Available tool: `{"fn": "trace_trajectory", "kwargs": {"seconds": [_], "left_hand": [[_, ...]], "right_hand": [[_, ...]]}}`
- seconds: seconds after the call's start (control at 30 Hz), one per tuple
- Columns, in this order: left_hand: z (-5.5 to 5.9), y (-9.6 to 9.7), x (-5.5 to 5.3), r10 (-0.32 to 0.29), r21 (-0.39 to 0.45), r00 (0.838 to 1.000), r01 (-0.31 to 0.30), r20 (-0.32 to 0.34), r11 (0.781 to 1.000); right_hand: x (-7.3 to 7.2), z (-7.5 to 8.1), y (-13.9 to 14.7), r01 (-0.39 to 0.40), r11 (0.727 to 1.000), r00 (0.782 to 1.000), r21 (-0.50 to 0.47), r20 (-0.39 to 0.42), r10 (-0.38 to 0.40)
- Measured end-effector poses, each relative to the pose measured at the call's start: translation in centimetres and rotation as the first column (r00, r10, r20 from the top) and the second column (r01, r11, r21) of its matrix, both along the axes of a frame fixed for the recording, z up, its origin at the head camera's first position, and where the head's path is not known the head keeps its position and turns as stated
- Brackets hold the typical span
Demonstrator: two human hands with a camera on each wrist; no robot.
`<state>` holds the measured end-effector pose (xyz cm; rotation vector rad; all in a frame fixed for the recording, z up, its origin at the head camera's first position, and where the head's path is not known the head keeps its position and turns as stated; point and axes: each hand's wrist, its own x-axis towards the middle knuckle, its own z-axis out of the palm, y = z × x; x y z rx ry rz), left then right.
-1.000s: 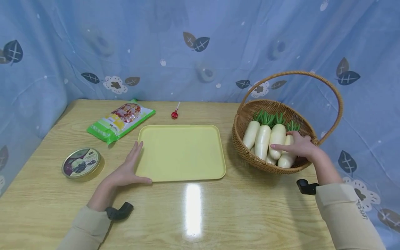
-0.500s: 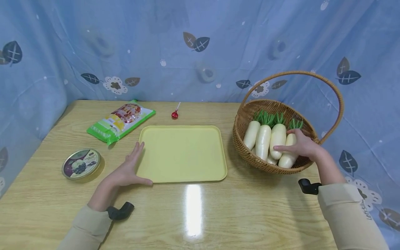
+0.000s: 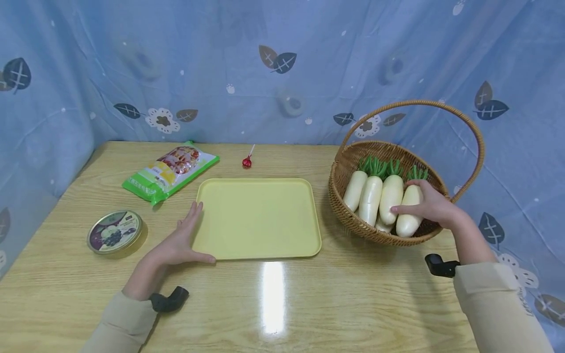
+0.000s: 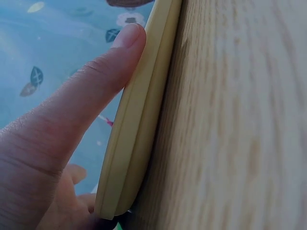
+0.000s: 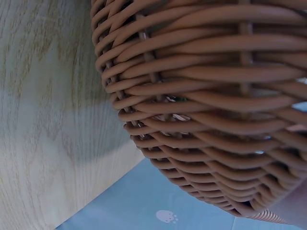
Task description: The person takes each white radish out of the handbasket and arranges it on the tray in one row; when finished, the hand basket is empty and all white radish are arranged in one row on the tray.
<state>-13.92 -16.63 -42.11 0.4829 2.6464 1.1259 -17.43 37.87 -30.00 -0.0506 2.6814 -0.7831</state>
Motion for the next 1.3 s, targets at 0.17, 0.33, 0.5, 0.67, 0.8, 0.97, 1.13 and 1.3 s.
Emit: {"fn": "trace_trajectory", "kwargs": {"seconds": [0.17,0.33,0.5,0.67,0.8,0.97,1.13,1.3], "left_hand": [[0.0,-0.1,0.1,0.003,0.008,1.000,-0.003,-0.004,1.000],[0.0,0.0,0.1,0.000,0.015,1.000,0.000,-0.009,1.000],[0.1,0.0,0.0,0.000,-0.001,1.000,0.000,-0.005,1.000],[0.1,0.0,0.0,-0.001,0.009,1.000,0.001,-0.007,1.000],[0.0,0.0,0.0,0.001,0.003,1.000,-0.001,-0.004,1.000],[-0.1,0.0,0.0,0.005,-0.001,1.000,-0.005,-0.007,1.000],[-0.2,0.0,0.0,0.001,0.005,1.000,-0.001,-0.015,1.000],[-0.1,-0.1,0.0,0.002,-0.001,1.000,-0.002,-0.007,1.000]], "right_hand": [[0.1,0.2,0.1,0.015,0.999,1.000,-0.044,-0.015,-0.015],[0.4,0.5,0.1,0.036,0.993,0.998,-0.114,-0.049,-0.042],[0.6,0.9,-0.2,0.066,0.992,0.993,-0.106,-0.086,-0.075],[0.8,1.5,-0.8,0.086,0.990,0.988,-0.112,-0.122,-0.100],[0.9,2.0,-1.4,0.093,0.990,0.983,-0.106,-0.150,-0.108],[1.2,2.7,-2.1,0.093,0.992,0.979,-0.087,-0.172,-0.107],[1.8,3.2,-3.2,0.086,0.993,0.979,-0.075,-0.178,-0.098],[2.3,3.6,-4.3,0.083,0.993,0.979,-0.082,-0.181,-0.097]]}}
